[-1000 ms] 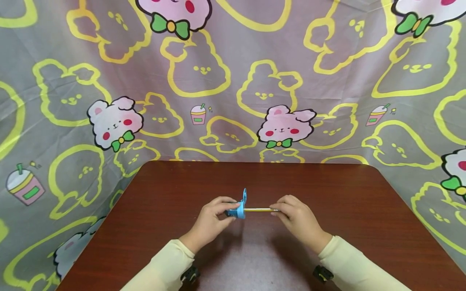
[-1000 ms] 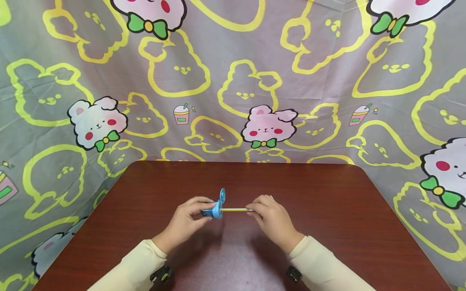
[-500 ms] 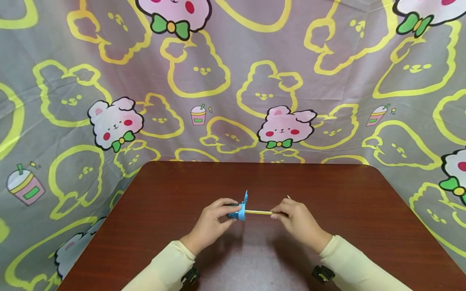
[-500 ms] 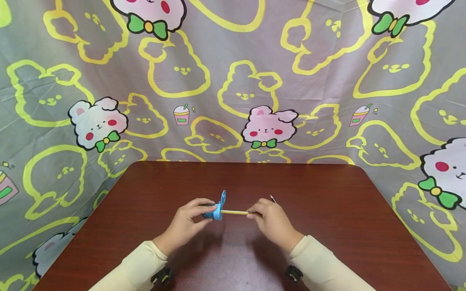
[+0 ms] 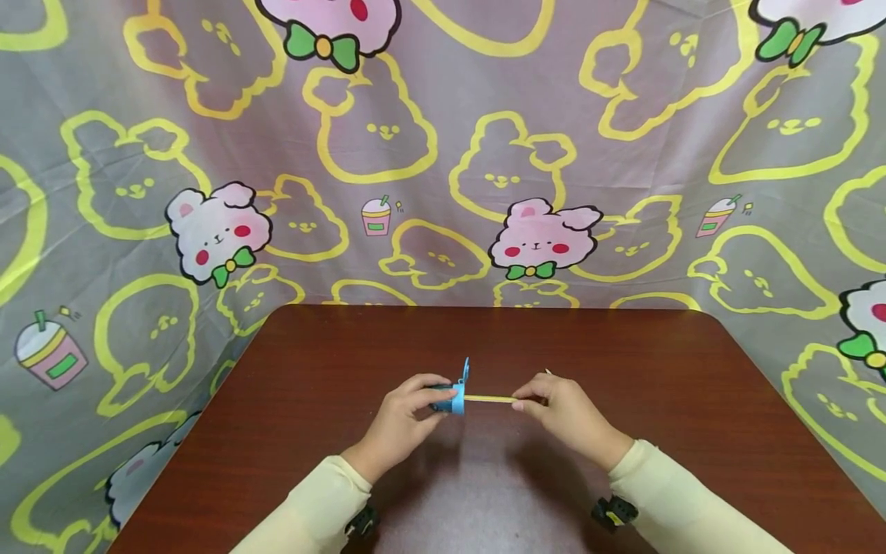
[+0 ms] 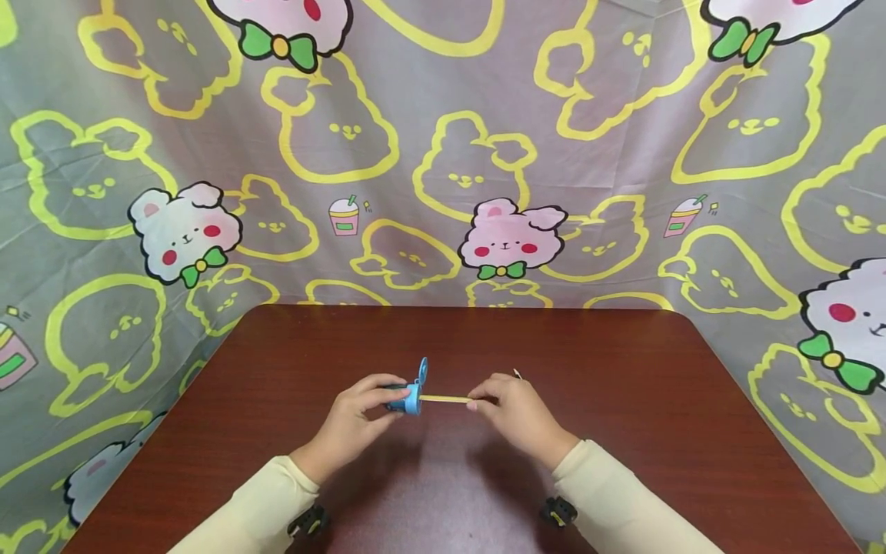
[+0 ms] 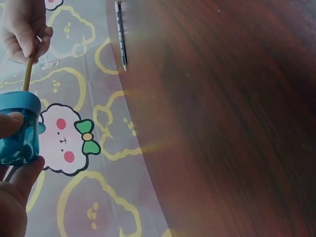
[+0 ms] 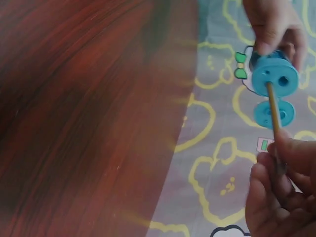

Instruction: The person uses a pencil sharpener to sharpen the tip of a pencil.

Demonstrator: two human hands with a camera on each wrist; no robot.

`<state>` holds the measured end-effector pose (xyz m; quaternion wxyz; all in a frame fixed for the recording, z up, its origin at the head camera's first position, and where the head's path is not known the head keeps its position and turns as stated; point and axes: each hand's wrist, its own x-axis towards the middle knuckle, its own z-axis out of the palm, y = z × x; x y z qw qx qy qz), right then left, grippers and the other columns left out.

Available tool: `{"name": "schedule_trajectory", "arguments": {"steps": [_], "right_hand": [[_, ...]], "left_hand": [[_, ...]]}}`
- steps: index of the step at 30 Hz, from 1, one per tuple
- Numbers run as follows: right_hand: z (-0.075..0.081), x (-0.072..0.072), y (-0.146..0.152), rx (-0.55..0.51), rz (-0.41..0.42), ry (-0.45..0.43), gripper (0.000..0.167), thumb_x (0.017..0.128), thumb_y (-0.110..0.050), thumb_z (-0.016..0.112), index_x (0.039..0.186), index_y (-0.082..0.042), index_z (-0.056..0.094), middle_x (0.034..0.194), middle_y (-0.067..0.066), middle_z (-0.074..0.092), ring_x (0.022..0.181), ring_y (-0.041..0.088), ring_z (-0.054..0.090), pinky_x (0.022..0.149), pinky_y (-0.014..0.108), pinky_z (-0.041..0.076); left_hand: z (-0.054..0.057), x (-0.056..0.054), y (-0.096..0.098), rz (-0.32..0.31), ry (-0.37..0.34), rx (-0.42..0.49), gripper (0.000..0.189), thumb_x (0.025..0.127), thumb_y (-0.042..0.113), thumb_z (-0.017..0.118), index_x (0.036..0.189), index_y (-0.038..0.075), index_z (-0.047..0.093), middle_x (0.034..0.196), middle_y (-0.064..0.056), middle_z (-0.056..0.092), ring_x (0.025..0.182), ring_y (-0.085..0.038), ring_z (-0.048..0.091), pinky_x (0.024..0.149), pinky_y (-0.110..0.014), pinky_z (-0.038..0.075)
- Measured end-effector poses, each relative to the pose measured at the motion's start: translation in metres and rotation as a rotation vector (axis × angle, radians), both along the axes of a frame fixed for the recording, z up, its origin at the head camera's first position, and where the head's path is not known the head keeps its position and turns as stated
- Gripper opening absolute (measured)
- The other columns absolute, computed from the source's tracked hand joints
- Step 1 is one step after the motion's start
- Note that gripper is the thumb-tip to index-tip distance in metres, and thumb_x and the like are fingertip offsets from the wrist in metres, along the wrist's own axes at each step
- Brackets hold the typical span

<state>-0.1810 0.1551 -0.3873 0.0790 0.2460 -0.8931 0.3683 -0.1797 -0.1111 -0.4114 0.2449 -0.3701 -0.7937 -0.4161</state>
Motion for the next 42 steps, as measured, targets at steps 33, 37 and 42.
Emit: {"name": "schedule_trajectory", "arguments": {"steps": [33,37,42], "right_hand": [[-0.008,-0.001,0.001,-0.023,0.087,0.141,0.003,0.079,-0.005,0.076,0.081,-0.005,0.073,0.075,-0.006,0.065,0.067,0.001,0.056,0.059,0.023,0.049],[-0.005,-0.002,0.001,-0.036,0.068,0.008,0.005,0.084,-0.009,0.073,0.084,-0.004,0.074,0.077,-0.004,0.067,0.069,0.001,0.056,0.061,0.022,0.049],[-0.009,-0.004,-0.002,0.003,0.034,0.077,0.005,0.083,-0.010,0.074,0.088,-0.008,0.074,0.077,-0.011,0.062,0.068,0.000,0.051,0.068,0.026,0.051]], "left_hand": [[0.002,0.002,0.001,-0.009,-0.111,0.039,0.036,0.069,-0.014,0.077,0.102,0.001,0.075,0.109,-0.011,0.066,0.099,-0.028,0.065,0.076,-0.024,0.057],[0.000,0.000,0.001,-0.011,-0.074,0.033,0.037,0.068,-0.015,0.078,0.101,0.001,0.075,0.108,-0.011,0.066,0.099,-0.028,0.065,0.074,-0.024,0.057],[0.001,-0.001,0.000,0.019,-0.097,0.035,0.037,0.068,-0.013,0.079,0.101,0.002,0.075,0.108,-0.009,0.066,0.098,-0.026,0.065,0.075,-0.026,0.057]]}}
